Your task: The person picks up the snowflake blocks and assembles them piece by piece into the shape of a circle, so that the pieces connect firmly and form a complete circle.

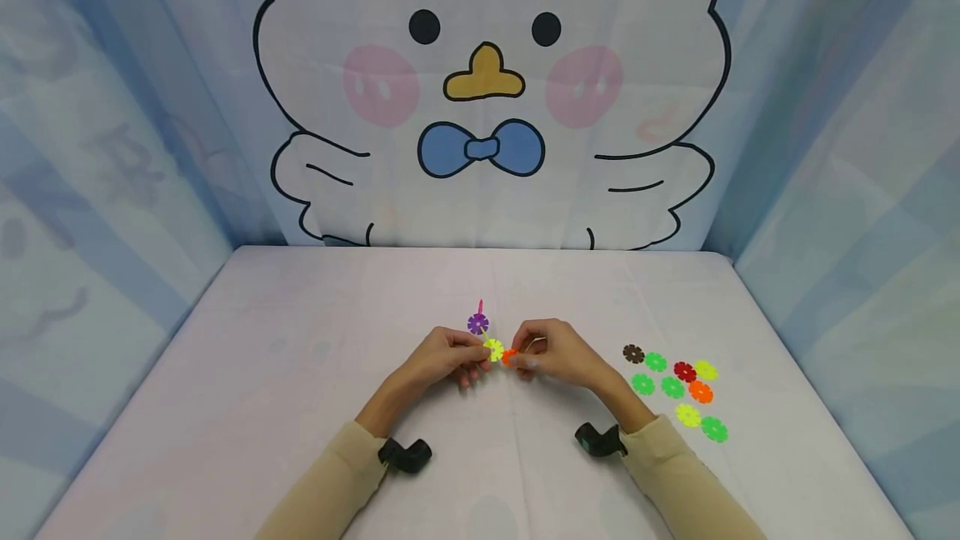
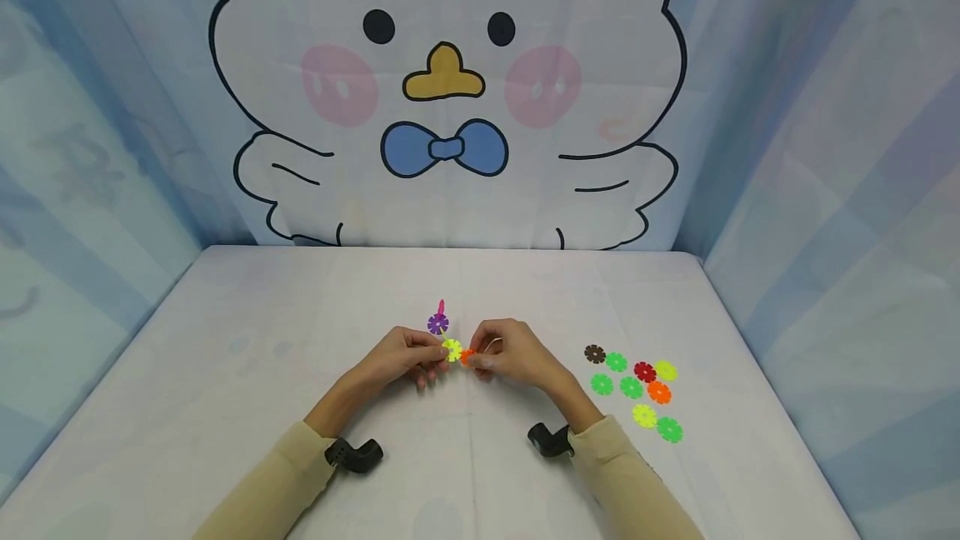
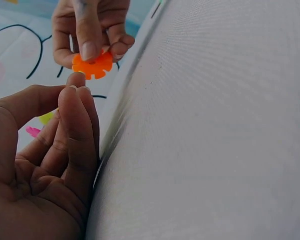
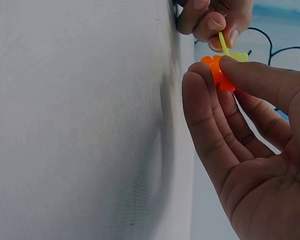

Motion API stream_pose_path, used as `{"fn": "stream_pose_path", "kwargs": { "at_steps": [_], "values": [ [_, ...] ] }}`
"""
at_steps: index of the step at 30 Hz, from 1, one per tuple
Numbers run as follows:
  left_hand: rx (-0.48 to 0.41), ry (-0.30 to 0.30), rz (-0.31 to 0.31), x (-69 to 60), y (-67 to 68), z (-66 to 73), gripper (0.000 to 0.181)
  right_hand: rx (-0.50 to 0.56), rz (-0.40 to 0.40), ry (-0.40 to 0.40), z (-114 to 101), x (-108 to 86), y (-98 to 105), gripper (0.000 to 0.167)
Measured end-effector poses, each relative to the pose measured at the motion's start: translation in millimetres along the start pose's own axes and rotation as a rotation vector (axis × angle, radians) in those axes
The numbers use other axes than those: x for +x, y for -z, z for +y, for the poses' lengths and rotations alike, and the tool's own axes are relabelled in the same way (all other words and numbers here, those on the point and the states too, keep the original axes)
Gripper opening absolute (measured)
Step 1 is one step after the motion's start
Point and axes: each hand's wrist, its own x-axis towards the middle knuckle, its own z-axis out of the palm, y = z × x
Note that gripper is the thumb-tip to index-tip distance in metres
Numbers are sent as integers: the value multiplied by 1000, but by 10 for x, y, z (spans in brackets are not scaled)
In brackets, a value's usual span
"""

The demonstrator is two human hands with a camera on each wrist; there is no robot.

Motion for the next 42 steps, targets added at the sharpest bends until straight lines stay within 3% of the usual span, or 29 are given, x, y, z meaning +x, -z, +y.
{"fn": "stream_pose_path", "kwargs": {
  "at_steps": [9, 25, 42],
  "values": [
    [1, 3, 5, 0, 2, 4, 23, -135, 65, 24, -47, 2, -39, 10],
    [-25, 2, 14, 0, -2, 12, 23, -273, 173, 111, -76, 4, -120, 11],
    [-42, -7, 1, 8, 22, -12, 21, -367, 205, 173, -102, 12, -196, 12]
  ]
}}
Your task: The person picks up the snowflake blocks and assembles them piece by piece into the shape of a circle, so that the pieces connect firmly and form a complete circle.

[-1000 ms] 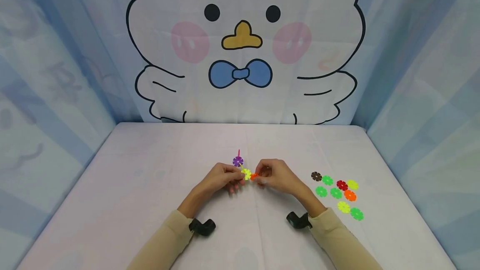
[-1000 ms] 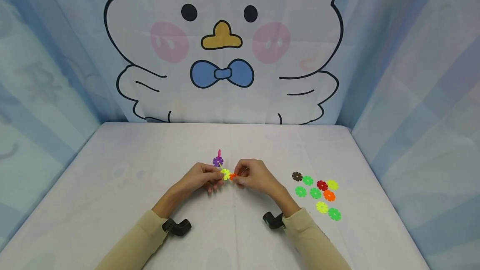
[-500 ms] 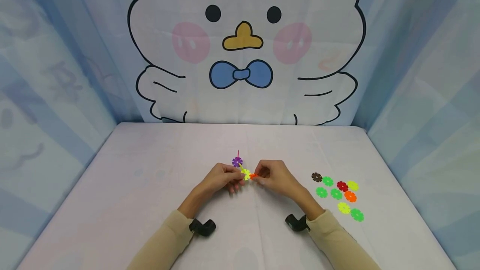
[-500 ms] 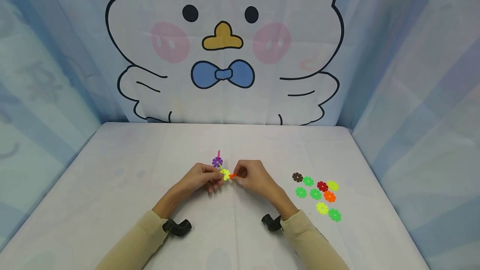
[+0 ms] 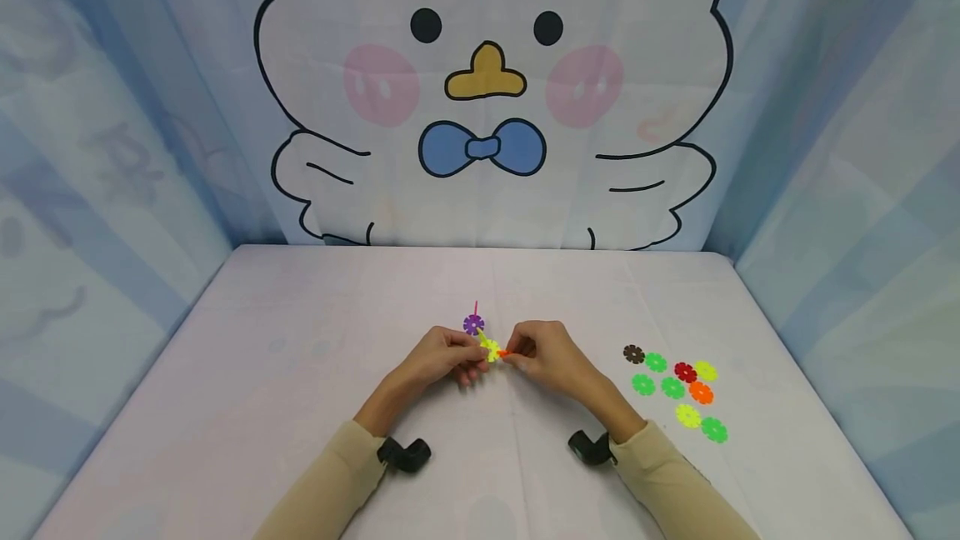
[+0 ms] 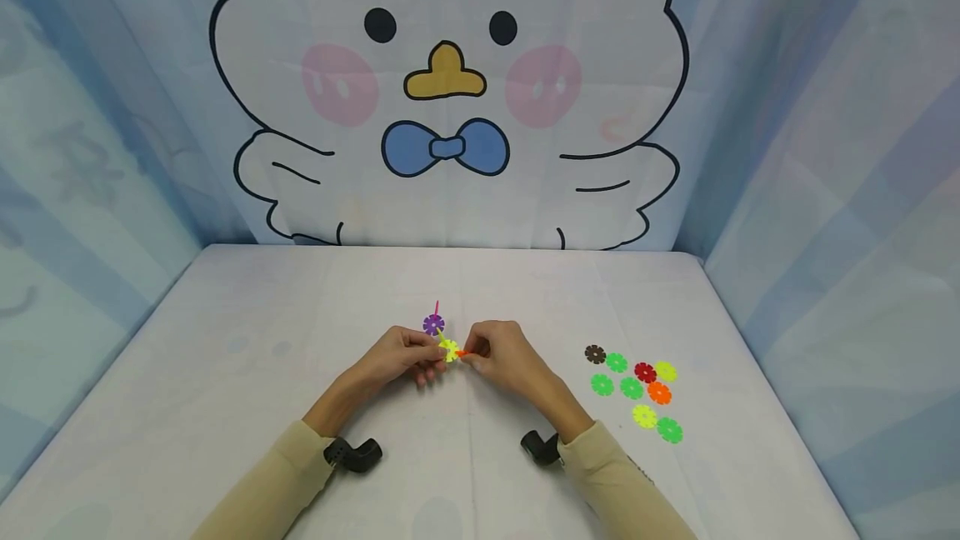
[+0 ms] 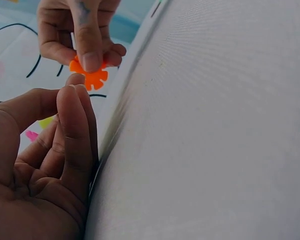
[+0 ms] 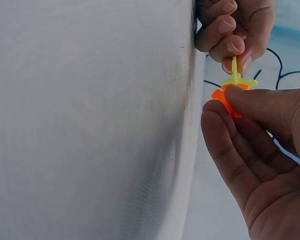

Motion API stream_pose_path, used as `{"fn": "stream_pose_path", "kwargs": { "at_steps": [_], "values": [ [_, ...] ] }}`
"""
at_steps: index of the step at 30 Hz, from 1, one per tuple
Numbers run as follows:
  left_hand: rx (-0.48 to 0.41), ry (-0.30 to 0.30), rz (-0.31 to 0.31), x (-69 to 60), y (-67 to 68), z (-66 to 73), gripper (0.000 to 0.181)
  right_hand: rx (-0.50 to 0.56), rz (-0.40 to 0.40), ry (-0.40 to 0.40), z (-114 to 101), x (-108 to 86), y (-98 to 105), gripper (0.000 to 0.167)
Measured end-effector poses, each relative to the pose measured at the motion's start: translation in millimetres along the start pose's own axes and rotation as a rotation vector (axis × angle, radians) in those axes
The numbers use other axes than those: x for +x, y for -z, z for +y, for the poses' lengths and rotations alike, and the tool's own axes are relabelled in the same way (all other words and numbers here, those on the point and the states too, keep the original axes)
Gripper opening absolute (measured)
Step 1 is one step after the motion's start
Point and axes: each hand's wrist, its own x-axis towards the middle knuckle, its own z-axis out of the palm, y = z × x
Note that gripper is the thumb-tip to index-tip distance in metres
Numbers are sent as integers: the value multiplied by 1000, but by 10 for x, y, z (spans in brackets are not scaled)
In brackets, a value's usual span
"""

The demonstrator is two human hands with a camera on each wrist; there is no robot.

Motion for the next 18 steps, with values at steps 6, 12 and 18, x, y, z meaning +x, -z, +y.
{"fn": "stream_pose_path", "kwargs": {
  "at_steps": [6, 12, 18],
  "values": [
    [1, 9, -7, -4, 2, 5, 21, -5, 8, 12, 0, -5, -7, 12],
    [-1, 11, -9, -7, 12, 10, 21, 5, 20, 4, -8, 0, -30, 12],
    [3, 11, -6, -4, 25, 11, 20, -3, 32, 4, -38, 3, -45, 13]
  ]
}}
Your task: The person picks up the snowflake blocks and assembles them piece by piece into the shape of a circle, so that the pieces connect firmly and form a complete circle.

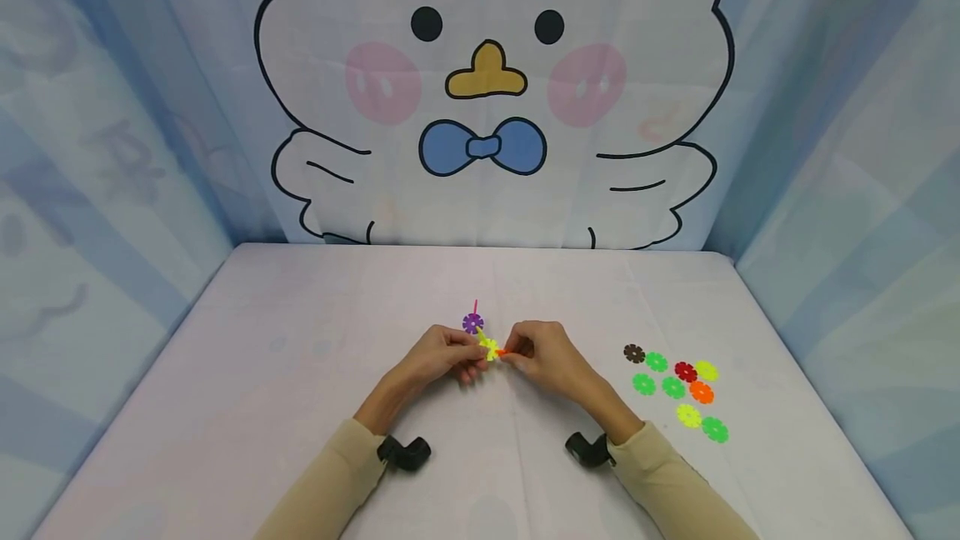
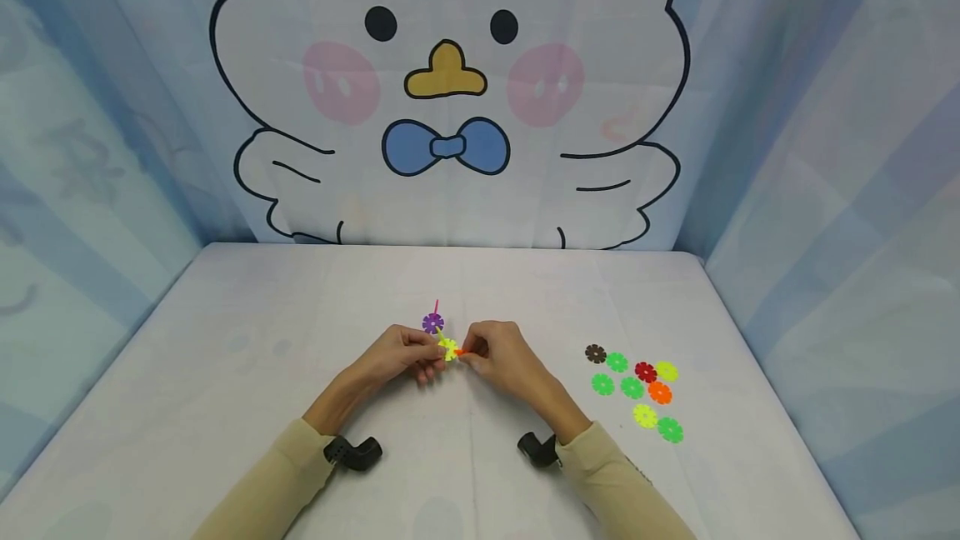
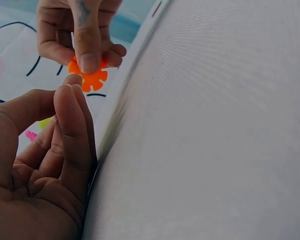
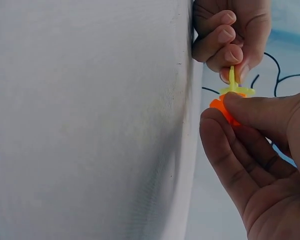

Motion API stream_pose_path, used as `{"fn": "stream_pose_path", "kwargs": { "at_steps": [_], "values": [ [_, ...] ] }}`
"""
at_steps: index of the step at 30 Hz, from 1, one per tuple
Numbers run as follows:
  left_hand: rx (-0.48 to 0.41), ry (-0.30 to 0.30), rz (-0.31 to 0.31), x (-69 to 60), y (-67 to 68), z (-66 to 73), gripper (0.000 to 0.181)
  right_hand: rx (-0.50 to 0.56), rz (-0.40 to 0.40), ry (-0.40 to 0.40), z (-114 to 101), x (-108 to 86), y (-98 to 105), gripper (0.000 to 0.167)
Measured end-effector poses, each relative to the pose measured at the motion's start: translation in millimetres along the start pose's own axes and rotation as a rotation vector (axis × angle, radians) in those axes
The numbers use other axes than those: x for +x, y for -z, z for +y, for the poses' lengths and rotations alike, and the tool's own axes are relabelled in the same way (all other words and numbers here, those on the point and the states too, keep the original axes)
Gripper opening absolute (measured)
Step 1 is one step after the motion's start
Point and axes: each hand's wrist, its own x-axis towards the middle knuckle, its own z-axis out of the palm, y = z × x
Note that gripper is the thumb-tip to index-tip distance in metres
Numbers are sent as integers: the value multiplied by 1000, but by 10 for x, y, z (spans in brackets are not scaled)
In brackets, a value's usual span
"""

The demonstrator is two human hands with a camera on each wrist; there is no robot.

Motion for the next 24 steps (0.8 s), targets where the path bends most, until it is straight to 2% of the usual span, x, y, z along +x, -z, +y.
{"fn": "stream_pose_path", "kwargs": {
  "at_steps": [14, 24],
  "values": [
    [-5, -20, -19, 4, 7, 1, 22, -18, 29, 32, -1, 5, -19, 12],
    [-33, -38, 0, 5, -34, -11, 18, 7, 52, -13, 8, 31, -27, 12]
  ]
}}
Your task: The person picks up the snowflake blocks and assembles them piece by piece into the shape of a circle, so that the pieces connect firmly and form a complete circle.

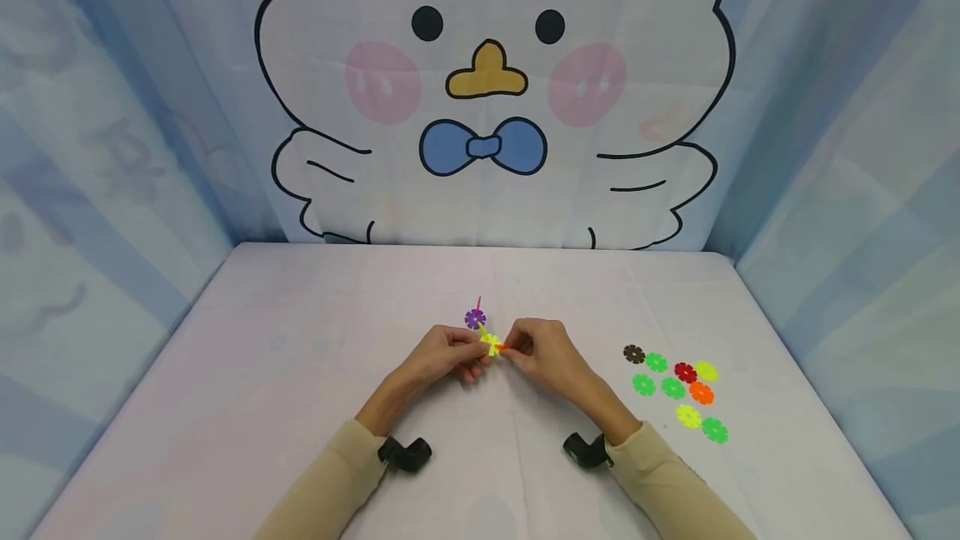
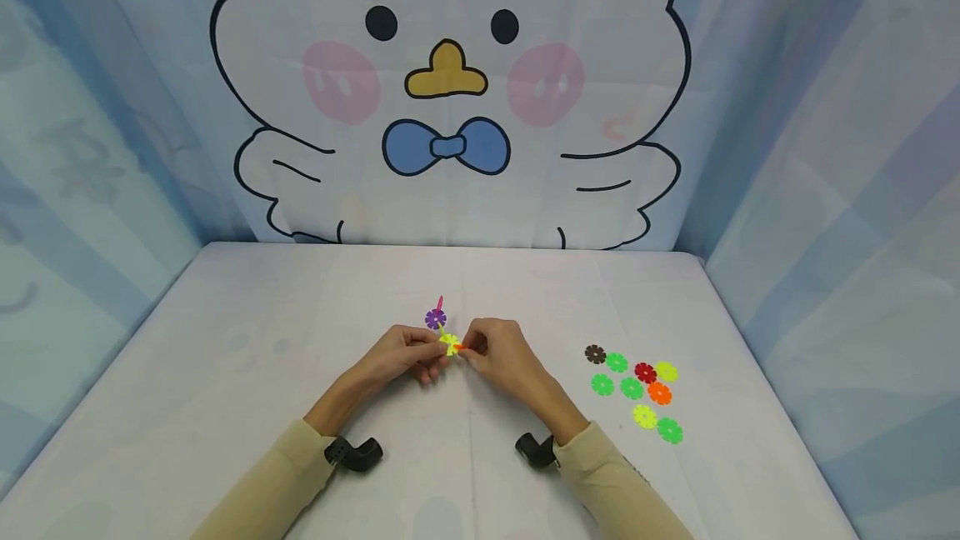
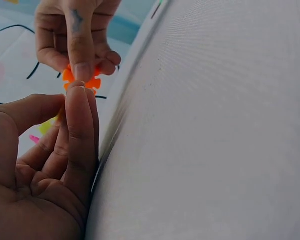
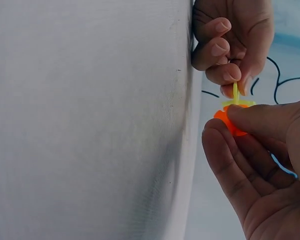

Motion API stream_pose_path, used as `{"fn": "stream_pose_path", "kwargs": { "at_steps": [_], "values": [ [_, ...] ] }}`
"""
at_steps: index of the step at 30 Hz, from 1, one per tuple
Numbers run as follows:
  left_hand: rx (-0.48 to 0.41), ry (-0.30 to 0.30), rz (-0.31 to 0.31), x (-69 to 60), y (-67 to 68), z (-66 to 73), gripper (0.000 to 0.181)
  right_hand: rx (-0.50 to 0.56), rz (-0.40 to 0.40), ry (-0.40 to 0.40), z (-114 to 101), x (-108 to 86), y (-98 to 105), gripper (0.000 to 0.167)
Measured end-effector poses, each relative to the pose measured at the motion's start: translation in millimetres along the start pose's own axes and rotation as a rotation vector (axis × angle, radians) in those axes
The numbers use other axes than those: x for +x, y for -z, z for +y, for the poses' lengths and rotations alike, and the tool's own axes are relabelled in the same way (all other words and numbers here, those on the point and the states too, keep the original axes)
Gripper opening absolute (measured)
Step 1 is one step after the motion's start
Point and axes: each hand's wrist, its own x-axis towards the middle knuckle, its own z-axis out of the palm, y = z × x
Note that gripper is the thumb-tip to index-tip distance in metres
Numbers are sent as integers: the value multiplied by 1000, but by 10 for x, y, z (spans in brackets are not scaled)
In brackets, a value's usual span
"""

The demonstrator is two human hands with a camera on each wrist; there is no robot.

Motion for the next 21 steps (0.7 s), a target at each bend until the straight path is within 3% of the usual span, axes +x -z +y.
{"fn": "stream_pose_path", "kwargs": {
  "at_steps": [15, 21],
  "values": [
    [-4, 2, 21, -4, -1, 3, 26, 28, -15, -37, 25, 8, 12, 10],
    [-15, 18, 29, -4, -6, 11, 25, 29, -129, -74, 47, -3, 160, 9]
  ]
}}
